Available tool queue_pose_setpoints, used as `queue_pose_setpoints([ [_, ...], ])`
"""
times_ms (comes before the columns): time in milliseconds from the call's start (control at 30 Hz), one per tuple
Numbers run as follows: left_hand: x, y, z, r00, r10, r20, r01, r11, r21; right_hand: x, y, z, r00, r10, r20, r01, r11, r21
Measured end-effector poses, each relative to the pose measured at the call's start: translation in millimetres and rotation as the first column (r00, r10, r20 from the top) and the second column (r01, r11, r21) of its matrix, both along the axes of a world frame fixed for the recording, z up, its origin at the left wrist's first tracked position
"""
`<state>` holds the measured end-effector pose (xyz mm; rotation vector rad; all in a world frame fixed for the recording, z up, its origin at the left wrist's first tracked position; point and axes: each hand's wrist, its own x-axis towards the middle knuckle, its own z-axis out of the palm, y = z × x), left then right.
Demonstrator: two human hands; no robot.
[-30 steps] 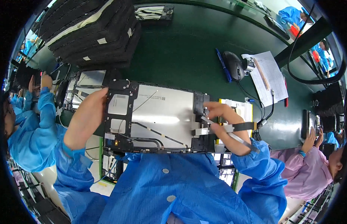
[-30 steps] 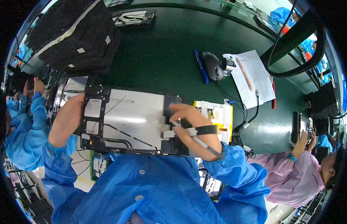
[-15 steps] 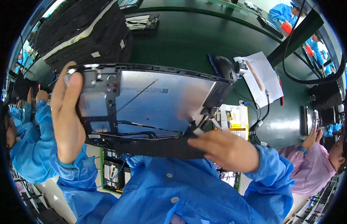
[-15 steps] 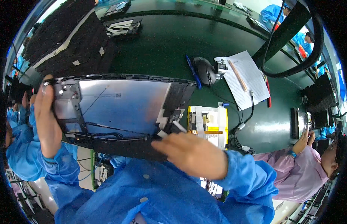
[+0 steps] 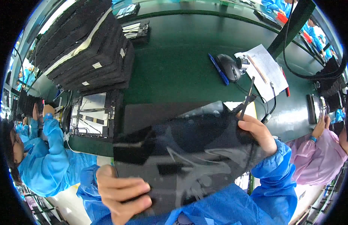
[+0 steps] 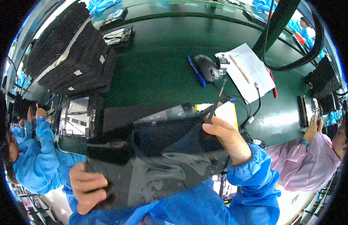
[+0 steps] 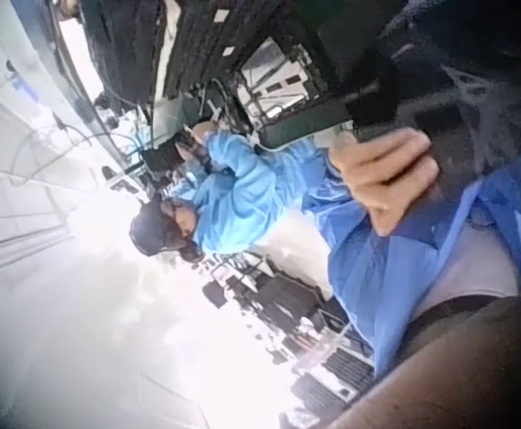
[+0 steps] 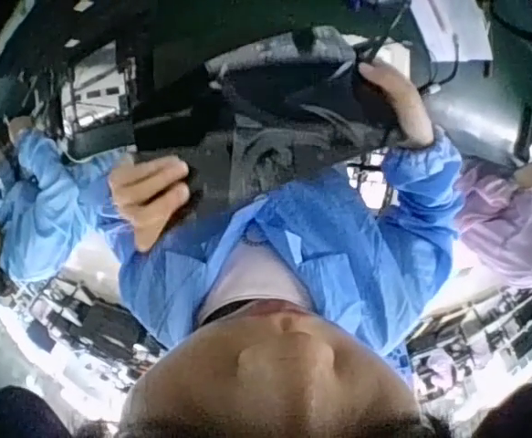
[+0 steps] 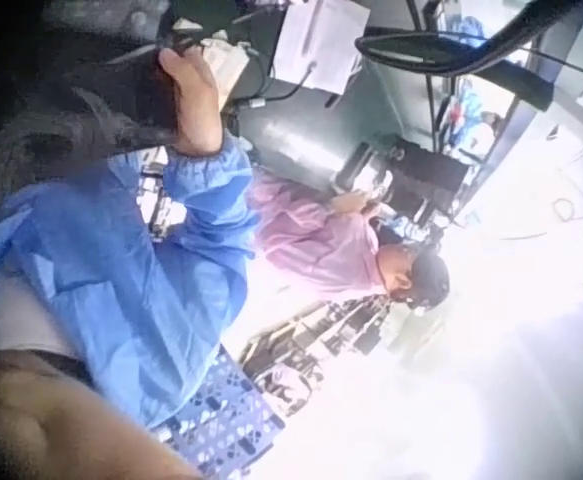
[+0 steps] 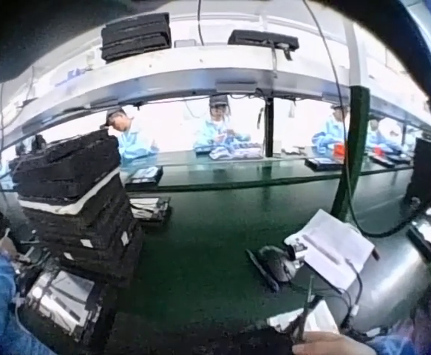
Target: The person assembles and tests tablet screen components, including a tablet, tablet screen, ribbon cable, chassis, and battery, at a workstation. The person uses a pen, tweezers, and stylus for precise manipulation.
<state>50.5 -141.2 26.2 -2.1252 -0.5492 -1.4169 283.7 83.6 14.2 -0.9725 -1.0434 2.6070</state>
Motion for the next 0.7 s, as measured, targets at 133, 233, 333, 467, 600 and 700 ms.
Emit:
queue_pose_setpoints([
  [133, -56.9, -46.7, -21.0, 0.837, 0.314, -0.448, -0.501, 0.768, -0.398, -11.4, -8.6, -27.5, 0.993, -0.11, 0.045, 0.081, 0.902, 0.425],
  [233, -79.2, -62.4, -62.5, 0.81, 0.343, -0.475, -0.548, 0.729, -0.409, -13.0, -7.3, -25.5, 0.934, 0.11, 0.34, -0.345, 0.53, 0.775],
  [333, -79.3, -65.9, -71.4, 0.816, 0.349, -0.462, -0.557, 0.687, -0.466, -11.5, -16.6, -28.5, 0.947, -0.035, 0.319, -0.249, 0.545, 0.801],
  [467, -63.0, -63.2, -71.2, 0.895, 0.383, -0.228, -0.428, 0.597, -0.678, -0.8, -25.2, -37.6, 0.956, -0.211, 0.205, -0.105, 0.406, 0.908],
  [600, -1.9, -15.6, -35.7, 0.776, 0.612, -0.155, -0.472, 0.399, -0.787, 1.0, -28.4, -35.1, 0.947, -0.24, 0.213, -0.077, 0.472, 0.878],
  [700, 45.7, 67.3, -3.5, 0.741, 0.575, -0.346, -0.511, 0.15, -0.846, 4.5, -25.4, -29.3, 0.923, -0.363, 0.127, 0.114, 0.575, 0.81],
])
